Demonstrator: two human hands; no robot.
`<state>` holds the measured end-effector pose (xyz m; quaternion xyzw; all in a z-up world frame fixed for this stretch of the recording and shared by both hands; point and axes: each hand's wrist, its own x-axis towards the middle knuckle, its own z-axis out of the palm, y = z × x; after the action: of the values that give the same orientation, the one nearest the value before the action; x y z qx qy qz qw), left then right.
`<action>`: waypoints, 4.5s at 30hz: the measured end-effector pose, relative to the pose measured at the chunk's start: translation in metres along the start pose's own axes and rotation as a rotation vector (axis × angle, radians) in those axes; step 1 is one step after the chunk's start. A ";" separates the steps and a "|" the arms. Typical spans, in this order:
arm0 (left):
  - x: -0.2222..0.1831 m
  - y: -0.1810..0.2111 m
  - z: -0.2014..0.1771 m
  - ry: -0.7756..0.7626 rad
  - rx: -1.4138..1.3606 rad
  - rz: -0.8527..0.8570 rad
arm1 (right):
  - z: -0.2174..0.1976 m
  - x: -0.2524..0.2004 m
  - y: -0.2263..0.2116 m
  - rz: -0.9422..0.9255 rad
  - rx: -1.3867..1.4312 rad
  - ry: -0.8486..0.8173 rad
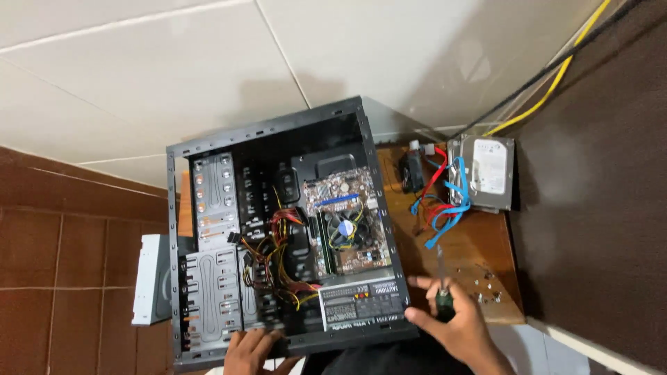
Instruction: Installing a power supply unit into a computer case using a screwdriver
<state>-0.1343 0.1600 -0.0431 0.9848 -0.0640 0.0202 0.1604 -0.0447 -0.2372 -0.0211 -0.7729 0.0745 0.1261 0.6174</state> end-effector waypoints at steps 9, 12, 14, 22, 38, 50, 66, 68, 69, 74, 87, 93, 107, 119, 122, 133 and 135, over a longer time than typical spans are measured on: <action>-0.030 -0.067 0.050 -0.157 0.141 0.190 | 0.011 -0.003 0.018 0.145 0.129 0.056; -0.028 -0.061 0.044 -0.154 0.109 0.187 | 0.015 -0.007 0.038 0.164 0.164 0.103; -0.017 -0.048 0.032 -0.114 0.065 0.182 | 0.016 -0.004 0.026 0.165 0.199 0.072; -0.003 -0.023 0.010 -0.021 0.001 0.128 | 0.005 -0.001 0.002 0.005 0.137 -0.003; 0.114 0.117 -0.060 -0.751 -0.195 -0.526 | -0.129 0.004 0.056 -0.372 -0.796 -0.123; 0.096 0.108 -0.035 -0.611 -0.040 -0.185 | -0.119 -0.013 0.050 -0.414 -0.979 -0.262; 0.098 0.110 -0.035 -0.626 -0.018 -0.208 | -0.111 -0.013 0.049 -0.422 -1.053 -0.276; 0.099 0.111 -0.035 -0.635 -0.011 -0.221 | -0.110 -0.012 0.046 -0.409 -1.080 -0.272; 0.099 0.111 -0.035 -0.645 -0.002 -0.234 | -0.109 -0.012 0.045 -0.396 -1.106 -0.267; 0.098 0.109 -0.034 -0.648 -0.006 -0.217 | -0.114 -0.012 0.041 -0.410 -1.142 -0.282; 0.158 0.127 -0.053 -0.992 -0.473 -0.625 | -0.115 -0.011 0.018 -0.410 -1.244 -0.260; 0.155 0.122 -0.049 -1.005 -0.486 -0.571 | -0.114 -0.014 0.016 -0.375 -1.247 -0.282; 0.149 0.103 -0.037 -0.971 -0.530 -0.502 | -0.118 -0.009 0.022 -0.393 -1.190 -0.310; 0.152 0.119 -0.044 -0.977 -0.459 -0.584 | -0.115 -0.012 0.027 -0.413 -1.180 -0.299; 0.148 0.116 -0.042 -0.950 -0.446 -0.557 | -0.116 -0.008 0.026 -0.426 -1.161 -0.299; 0.142 0.109 -0.039 -0.912 -0.484 -0.490 | -0.134 0.010 0.004 -0.006 -1.041 -0.579; 0.141 0.108 -0.038 -0.924 -0.453 -0.472 | -0.138 0.011 0.002 0.129 -0.964 -0.628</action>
<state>-0.0093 0.0541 0.0354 0.8199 0.0914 -0.4636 0.3232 -0.0206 -0.3715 0.0020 -0.8862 -0.1312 0.4067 0.1790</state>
